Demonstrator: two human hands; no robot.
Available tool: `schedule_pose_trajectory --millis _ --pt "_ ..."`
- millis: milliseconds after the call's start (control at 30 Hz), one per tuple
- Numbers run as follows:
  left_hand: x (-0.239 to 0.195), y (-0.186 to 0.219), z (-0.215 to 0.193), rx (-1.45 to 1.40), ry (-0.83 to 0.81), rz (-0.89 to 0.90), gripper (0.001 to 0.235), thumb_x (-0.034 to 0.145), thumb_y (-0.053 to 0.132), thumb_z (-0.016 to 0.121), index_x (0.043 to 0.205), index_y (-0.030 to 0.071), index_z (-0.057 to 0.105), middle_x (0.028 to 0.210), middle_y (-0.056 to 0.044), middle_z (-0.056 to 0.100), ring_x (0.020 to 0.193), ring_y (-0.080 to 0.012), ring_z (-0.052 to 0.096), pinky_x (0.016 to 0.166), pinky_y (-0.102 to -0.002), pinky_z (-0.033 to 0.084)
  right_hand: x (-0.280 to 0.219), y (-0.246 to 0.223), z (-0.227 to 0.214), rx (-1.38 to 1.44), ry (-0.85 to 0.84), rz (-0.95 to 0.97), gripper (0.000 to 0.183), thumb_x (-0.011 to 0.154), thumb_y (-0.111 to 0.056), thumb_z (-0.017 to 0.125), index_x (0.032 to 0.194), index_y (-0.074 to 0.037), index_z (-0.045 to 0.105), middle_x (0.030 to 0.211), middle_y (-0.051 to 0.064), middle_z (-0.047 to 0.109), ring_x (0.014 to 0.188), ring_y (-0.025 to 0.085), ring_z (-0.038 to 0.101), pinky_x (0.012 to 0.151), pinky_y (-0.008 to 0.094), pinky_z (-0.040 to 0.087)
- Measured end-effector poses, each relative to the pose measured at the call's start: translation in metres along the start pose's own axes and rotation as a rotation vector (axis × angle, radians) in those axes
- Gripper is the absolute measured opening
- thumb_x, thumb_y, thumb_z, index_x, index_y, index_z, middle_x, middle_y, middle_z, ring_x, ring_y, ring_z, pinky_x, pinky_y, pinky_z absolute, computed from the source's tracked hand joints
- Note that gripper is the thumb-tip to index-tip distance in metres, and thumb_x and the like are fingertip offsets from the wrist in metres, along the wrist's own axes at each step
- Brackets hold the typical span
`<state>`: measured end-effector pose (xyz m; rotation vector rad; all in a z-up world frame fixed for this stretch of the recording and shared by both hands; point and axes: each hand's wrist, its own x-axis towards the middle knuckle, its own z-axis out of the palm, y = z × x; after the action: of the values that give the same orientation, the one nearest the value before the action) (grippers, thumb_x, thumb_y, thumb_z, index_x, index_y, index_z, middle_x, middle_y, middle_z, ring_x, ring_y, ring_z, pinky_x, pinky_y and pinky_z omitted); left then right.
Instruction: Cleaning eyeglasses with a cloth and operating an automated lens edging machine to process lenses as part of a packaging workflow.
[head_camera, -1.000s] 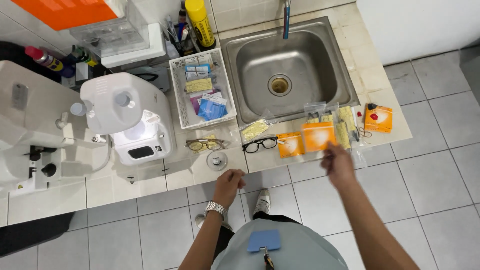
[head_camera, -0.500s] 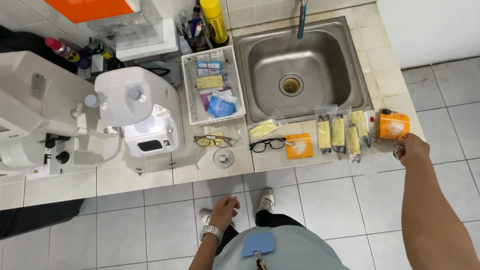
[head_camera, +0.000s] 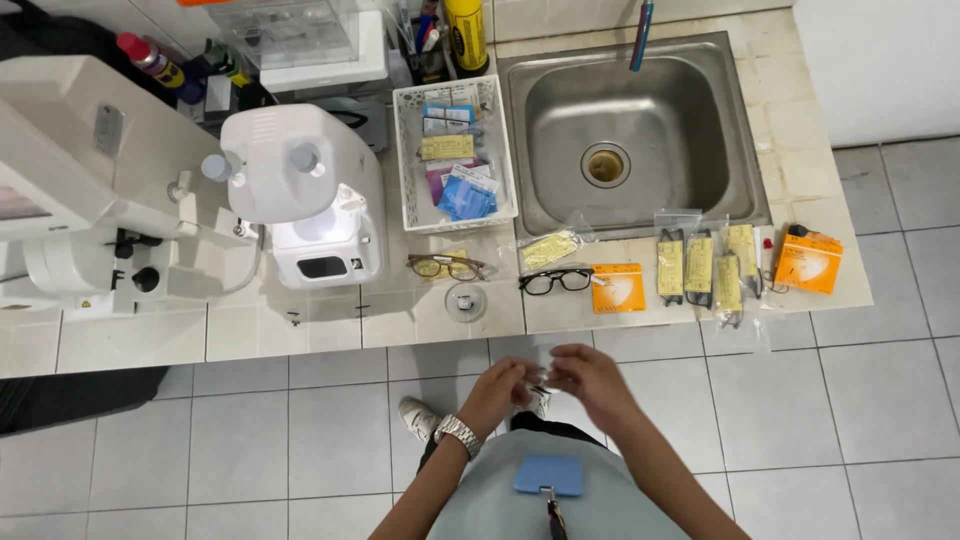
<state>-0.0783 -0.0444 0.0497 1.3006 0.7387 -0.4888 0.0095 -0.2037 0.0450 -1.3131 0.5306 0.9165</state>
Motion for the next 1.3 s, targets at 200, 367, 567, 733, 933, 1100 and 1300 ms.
schedule_pose_trajectory --millis 200,367,567,733,933,1100,1300 --pt "-0.028 -0.006 -0.059 0.001 0.115 0.095 0.029 0.102 0.022 0.051 0.107 0.005 0.074 0.089 -0.012 0.070 0.074 -0.0180 0.065 0.074 -0.033 0.056 -0.022 0.016 0.049 -0.298 -0.213 0.022 0.036 0.095 -0.008 0.069 0.126 0.009 0.063 0.087 0.021 0.071 0.079 0.029 0.075 0.075 0.043 0.067" --pt "-0.052 -0.014 -0.128 -0.026 0.127 0.079 0.032 0.102 0.024 0.054 0.111 0.003 0.076 0.089 -0.014 0.072 0.075 -0.0199 0.065 0.075 -0.034 0.056 -0.020 0.020 0.095 -0.414 -0.281 -0.010 0.033 0.094 -0.013 0.072 0.122 0.005 0.067 0.088 0.019 0.073 0.077 0.027 0.075 0.072 0.039 0.067" --pt "-0.044 -0.082 -0.300 0.085 0.402 0.016 0.036 0.103 0.031 0.052 0.108 0.004 0.075 0.075 -0.010 0.070 0.068 -0.0181 0.067 0.066 -0.031 0.053 0.006 0.047 0.196 -0.326 -0.173 -0.156 0.030 0.095 -0.007 0.066 0.122 0.004 0.069 0.090 0.019 0.074 0.072 0.025 0.073 0.068 0.037 0.066" --pt "-0.113 -0.042 -0.443 0.096 0.414 0.072 0.054 0.100 0.013 0.049 0.151 0.001 0.040 0.110 -0.016 0.070 0.075 -0.0170 0.064 0.072 -0.033 0.051 0.001 0.076 0.334 -0.221 -0.173 -0.263 0.032 0.093 -0.002 0.064 0.124 0.006 0.068 0.092 0.022 0.072 0.071 0.027 0.072 0.069 0.041 0.066" --pt "-0.149 0.004 -0.577 0.138 0.500 0.120 0.040 0.100 0.022 0.054 0.136 0.008 0.063 0.112 -0.009 0.074 0.075 -0.0146 0.069 0.070 -0.030 0.052 -0.014 0.083 0.485 -0.140 -0.049 -0.328 0.034 0.098 0.001 0.059 0.130 0.011 0.063 0.097 0.026 0.069 0.075 0.030 0.069 0.076 0.045 0.064" --pt "-0.146 0.038 -0.599 0.129 0.403 0.352 0.034 0.099 0.026 0.059 0.128 0.013 0.070 0.108 -0.005 0.074 0.075 -0.0113 0.065 0.073 -0.030 0.054 -0.002 0.099 0.548 -0.142 -0.056 -0.429 0.034 0.099 -0.003 0.057 0.131 0.010 0.061 0.095 0.023 0.067 0.078 0.026 0.072 0.077 0.042 0.066" --pt "-0.092 0.041 -0.596 0.095 0.328 0.400 0.032 0.091 0.027 0.061 0.116 0.010 0.071 0.099 -0.007 0.073 0.074 -0.0156 0.065 0.071 -0.033 0.058 0.018 0.098 0.594 -0.163 -0.063 -0.431 0.035 0.097 -0.004 0.060 0.128 0.013 0.061 0.090 0.021 0.067 0.072 0.024 0.070 0.072 0.040 0.067"
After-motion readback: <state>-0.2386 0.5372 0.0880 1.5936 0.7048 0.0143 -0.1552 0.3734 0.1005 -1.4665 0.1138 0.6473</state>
